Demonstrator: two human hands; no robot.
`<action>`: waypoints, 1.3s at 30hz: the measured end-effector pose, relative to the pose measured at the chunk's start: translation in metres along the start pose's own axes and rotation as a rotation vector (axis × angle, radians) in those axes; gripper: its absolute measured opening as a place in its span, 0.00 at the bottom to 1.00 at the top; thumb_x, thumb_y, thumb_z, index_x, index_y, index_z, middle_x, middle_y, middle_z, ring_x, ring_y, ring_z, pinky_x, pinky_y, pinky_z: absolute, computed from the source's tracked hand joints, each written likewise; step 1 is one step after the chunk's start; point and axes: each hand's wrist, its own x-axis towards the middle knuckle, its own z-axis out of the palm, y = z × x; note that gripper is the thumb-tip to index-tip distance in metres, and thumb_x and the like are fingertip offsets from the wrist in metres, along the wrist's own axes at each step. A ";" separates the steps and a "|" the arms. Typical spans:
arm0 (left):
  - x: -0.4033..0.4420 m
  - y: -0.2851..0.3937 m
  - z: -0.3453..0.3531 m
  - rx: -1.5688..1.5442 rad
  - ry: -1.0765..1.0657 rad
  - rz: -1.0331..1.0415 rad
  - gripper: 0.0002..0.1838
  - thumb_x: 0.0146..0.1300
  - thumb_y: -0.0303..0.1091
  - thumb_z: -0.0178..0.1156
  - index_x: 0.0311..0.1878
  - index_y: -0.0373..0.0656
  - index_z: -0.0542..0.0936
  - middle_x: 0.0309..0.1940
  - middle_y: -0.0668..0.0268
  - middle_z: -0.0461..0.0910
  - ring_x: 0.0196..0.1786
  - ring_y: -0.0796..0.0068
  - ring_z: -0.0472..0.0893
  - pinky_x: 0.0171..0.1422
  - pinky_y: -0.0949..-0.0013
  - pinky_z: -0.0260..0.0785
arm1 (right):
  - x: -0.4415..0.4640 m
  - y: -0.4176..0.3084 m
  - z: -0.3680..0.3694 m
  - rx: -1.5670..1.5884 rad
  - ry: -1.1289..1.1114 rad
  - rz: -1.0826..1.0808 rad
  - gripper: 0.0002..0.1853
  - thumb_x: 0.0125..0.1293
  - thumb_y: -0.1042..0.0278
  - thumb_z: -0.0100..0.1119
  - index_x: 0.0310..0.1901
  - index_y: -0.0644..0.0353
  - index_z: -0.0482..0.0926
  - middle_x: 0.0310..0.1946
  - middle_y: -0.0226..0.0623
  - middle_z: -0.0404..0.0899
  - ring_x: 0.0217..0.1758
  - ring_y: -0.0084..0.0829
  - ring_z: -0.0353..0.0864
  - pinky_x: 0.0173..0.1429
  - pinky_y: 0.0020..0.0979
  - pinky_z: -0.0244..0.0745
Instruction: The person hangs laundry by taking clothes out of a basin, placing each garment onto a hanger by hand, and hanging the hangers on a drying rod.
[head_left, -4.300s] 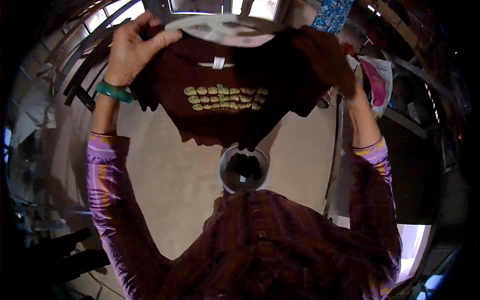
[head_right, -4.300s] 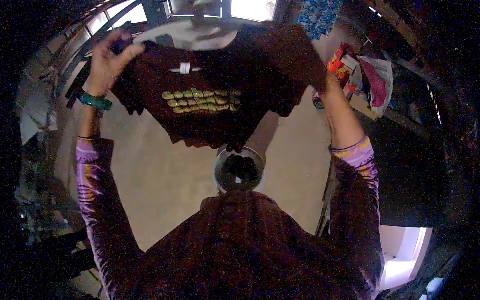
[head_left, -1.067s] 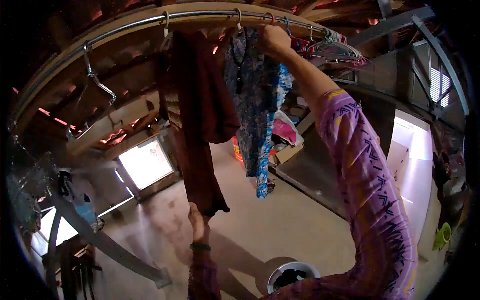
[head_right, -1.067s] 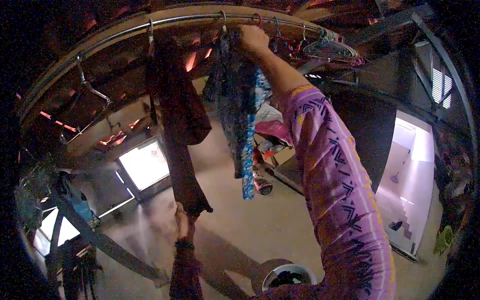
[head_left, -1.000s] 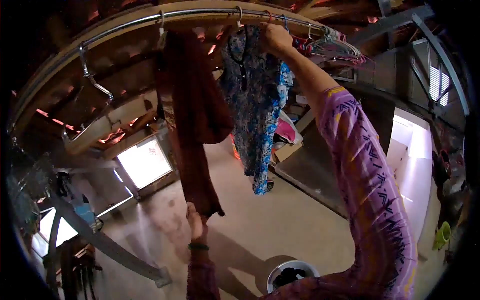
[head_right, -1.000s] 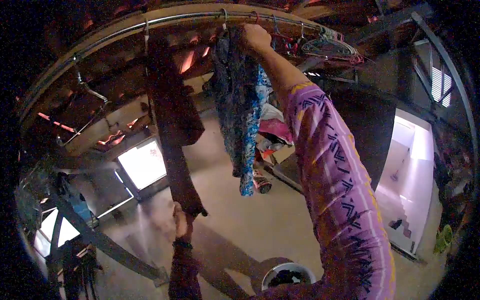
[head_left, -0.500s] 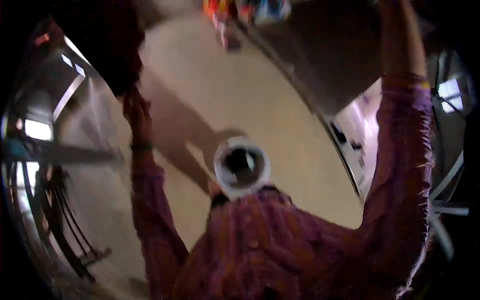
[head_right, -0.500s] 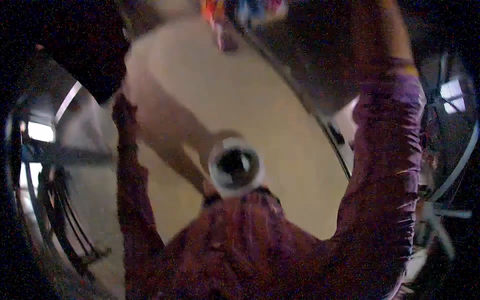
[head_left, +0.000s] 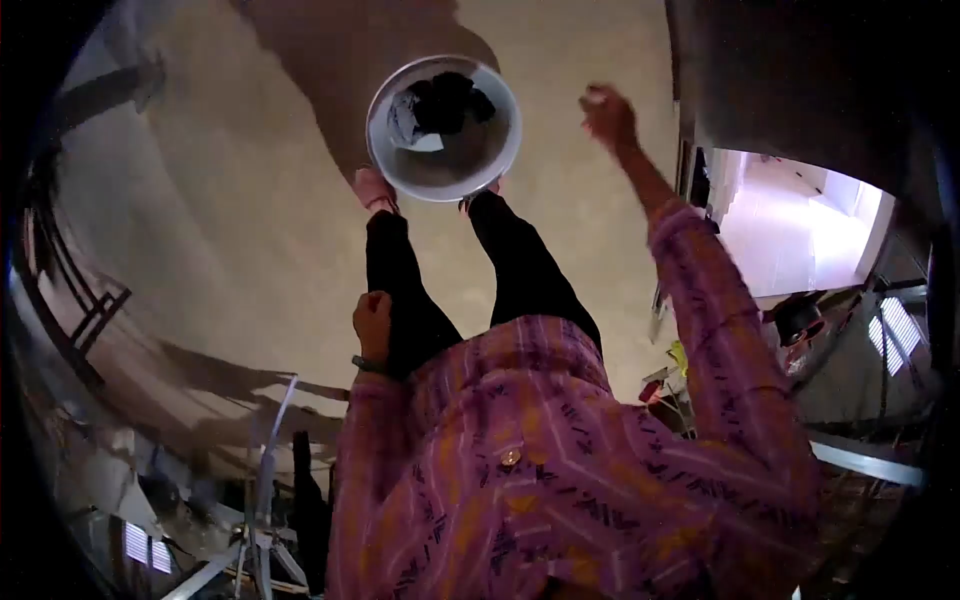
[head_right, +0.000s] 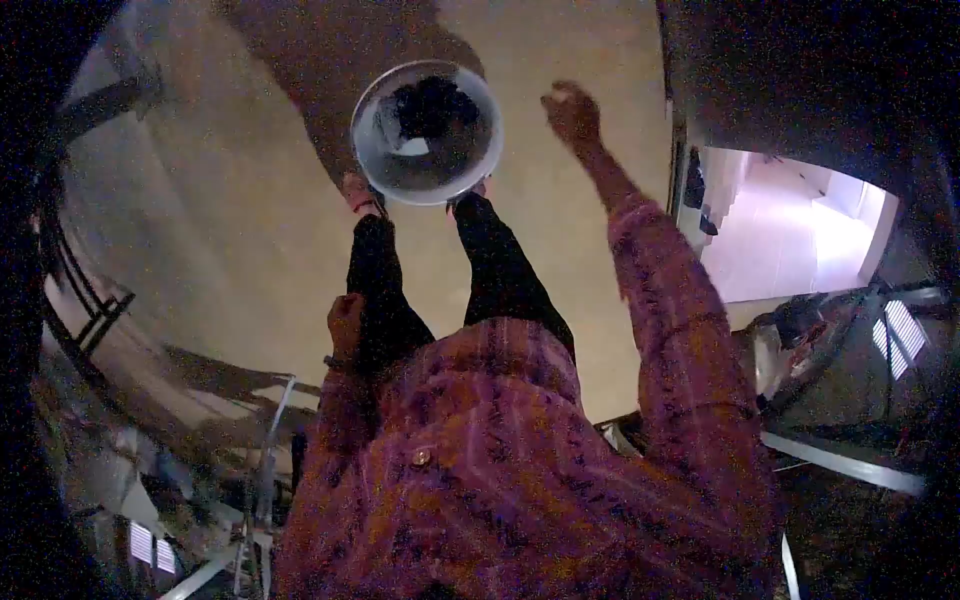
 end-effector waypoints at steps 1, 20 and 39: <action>0.001 -0.001 0.007 0.004 0.001 -0.023 0.11 0.55 0.36 0.54 0.35 0.37 0.74 0.28 0.59 0.76 0.33 0.67 0.75 0.38 0.68 0.66 | -0.010 0.012 0.025 0.169 -0.156 0.213 0.15 0.52 0.61 0.58 0.38 0.60 0.72 0.23 0.36 0.75 0.20 0.26 0.73 0.24 0.28 0.71; 0.042 -0.062 -0.001 0.561 0.145 -0.025 0.14 0.51 0.31 0.58 0.42 0.39 0.70 0.38 0.56 0.69 0.47 0.58 0.66 0.52 0.59 0.60 | 0.094 0.125 0.429 -0.134 0.193 0.400 0.33 0.39 0.54 0.64 0.46 0.67 0.68 0.44 0.51 0.71 0.46 0.42 0.72 0.49 0.34 0.67; 0.064 0.050 0.052 -0.030 -0.065 -0.036 0.20 0.57 0.40 0.51 0.49 0.38 0.65 0.46 0.55 0.66 0.50 0.59 0.65 0.51 0.60 0.61 | -0.122 -0.071 0.095 0.791 -0.482 0.581 0.16 0.43 0.70 0.60 0.36 0.67 0.74 0.26 0.34 0.75 0.27 0.26 0.74 0.35 0.28 0.71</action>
